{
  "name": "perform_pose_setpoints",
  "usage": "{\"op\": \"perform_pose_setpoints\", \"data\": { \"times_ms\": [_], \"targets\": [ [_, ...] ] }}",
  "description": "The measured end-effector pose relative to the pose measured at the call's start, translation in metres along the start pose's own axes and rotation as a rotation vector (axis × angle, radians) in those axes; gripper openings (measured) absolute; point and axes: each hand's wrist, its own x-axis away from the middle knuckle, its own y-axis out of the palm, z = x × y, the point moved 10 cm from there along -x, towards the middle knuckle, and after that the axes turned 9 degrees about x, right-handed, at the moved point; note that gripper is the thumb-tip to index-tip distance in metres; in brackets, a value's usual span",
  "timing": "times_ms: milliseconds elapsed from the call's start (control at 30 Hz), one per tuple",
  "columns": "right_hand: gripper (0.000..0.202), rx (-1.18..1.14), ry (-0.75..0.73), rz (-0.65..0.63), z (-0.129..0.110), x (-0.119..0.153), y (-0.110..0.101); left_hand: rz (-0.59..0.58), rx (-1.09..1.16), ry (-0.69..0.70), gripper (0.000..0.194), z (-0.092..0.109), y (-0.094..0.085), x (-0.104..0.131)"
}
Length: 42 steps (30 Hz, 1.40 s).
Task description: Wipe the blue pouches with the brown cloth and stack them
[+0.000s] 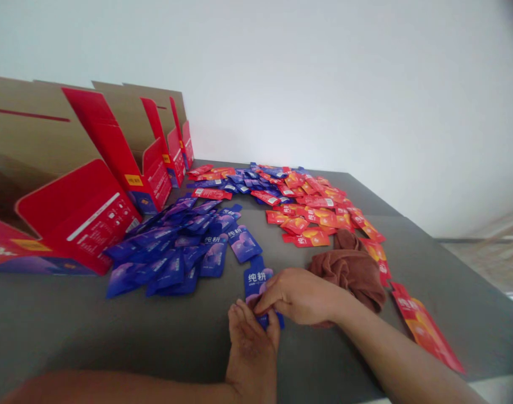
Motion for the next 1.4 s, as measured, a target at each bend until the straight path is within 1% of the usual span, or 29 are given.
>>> {"op": "perform_pose_setpoints", "data": {
  "times_ms": [67, 133, 200, 267, 333, 433, 500, 567, 700, 767, 833, 900, 967, 1033, 1100, 1200, 1267, 1333, 1400],
  "targets": [
    [0.041, 0.003, 0.035, 0.032, 0.007, -0.002, -0.002, 0.025, -0.008, 0.012, 0.045, 0.000, -0.002, 0.000],
    [0.042, 0.039, 0.129, 0.108, 0.024, -0.002, -0.010, 0.084, -0.067, 0.046, 0.047, 0.002, -0.007, 0.000],
    [0.041, 0.093, 0.232, 0.166, 0.041, -0.001, -0.016, 0.124, -0.127, 0.051, 0.049, 0.002, -0.011, 0.000],
    [0.040, 0.131, 0.279, 0.181, 0.048, 0.001, -0.020, 0.130, -0.149, 0.047, 0.050, 0.002, -0.012, -0.001],
    [0.040, 0.123, 0.235, 0.153, 0.040, 0.000, -0.017, 0.112, -0.130, 0.035, 0.049, 0.002, -0.011, 0.000],
    [0.040, 0.053, 0.081, 0.066, 0.012, -0.001, -0.006, 0.062, -0.053, 0.013, 0.044, 0.000, -0.007, 0.000],
    [0.039, 0.014, 0.030, 0.028, 0.002, -0.002, -0.001, 0.046, -0.010, 0.016, 0.041, 0.001, -0.004, 0.001],
    [0.041, -0.006, 0.053, 0.050, 0.007, -0.003, -0.001, 0.056, -0.001, 0.016, 0.040, 0.001, -0.003, 0.001],
    [0.042, -0.008, 0.225, 0.159, 0.044, -0.001, -0.013, 0.090, -0.079, 0.030, 0.045, 0.002, -0.004, 0.001],
    [0.042, -0.002, 0.278, 0.183, 0.055, 0.001, -0.017, 0.100, -0.128, 0.043, 0.047, 0.003, -0.005, 0.000],
    [0.042, 0.020, 0.278, 0.189, 0.054, 0.002, -0.019, 0.104, -0.149, 0.041, 0.047, 0.003, -0.005, -0.001],
    [0.041, 0.019, 0.204, 0.152, 0.039, 0.001, -0.015, 0.093, -0.128, 0.030, 0.046, 0.003, -0.005, -0.001],
    [0.041, -0.022, 0.092, 0.077, 0.018, -0.002, -0.006, 0.063, -0.081, 0.018, 0.044, 0.002, -0.004, -0.001],
    [0.041, -0.057, 0.040, 0.036, 0.007, -0.003, -0.001, 0.032, -0.041, 0.011, 0.043, 0.001, -0.003, -0.002],
    [0.041, -0.044, 0.091, 0.071, 0.015, -0.004, -0.003, 0.039, -0.037, 0.013, 0.045, 0.000, -0.004, -0.002],
    [0.040, 0.016, 0.254, 0.178, 0.044, 0.000, -0.015, 0.105, -0.055, 0.034, 0.047, 0.001, -0.010, -0.001],
    [0.040, 0.042, 0.319, 0.224, 0.059, 0.003, -0.020, 0.131, -0.054, 0.044, 0.046, 0.002, -0.011, -0.001],
    [0.040, 0.037, 0.303, 0.230, 0.059, 0.004, -0.021, 0.129, -0.045, 0.033, 0.046, 0.002, -0.012, -0.001],
    [0.041, 0.002, 0.215, 0.184, 0.046, 0.001, -0.016, 0.104, -0.024, 0.005, 0.046, 0.000, -0.012, -0.002]
  ]
}}
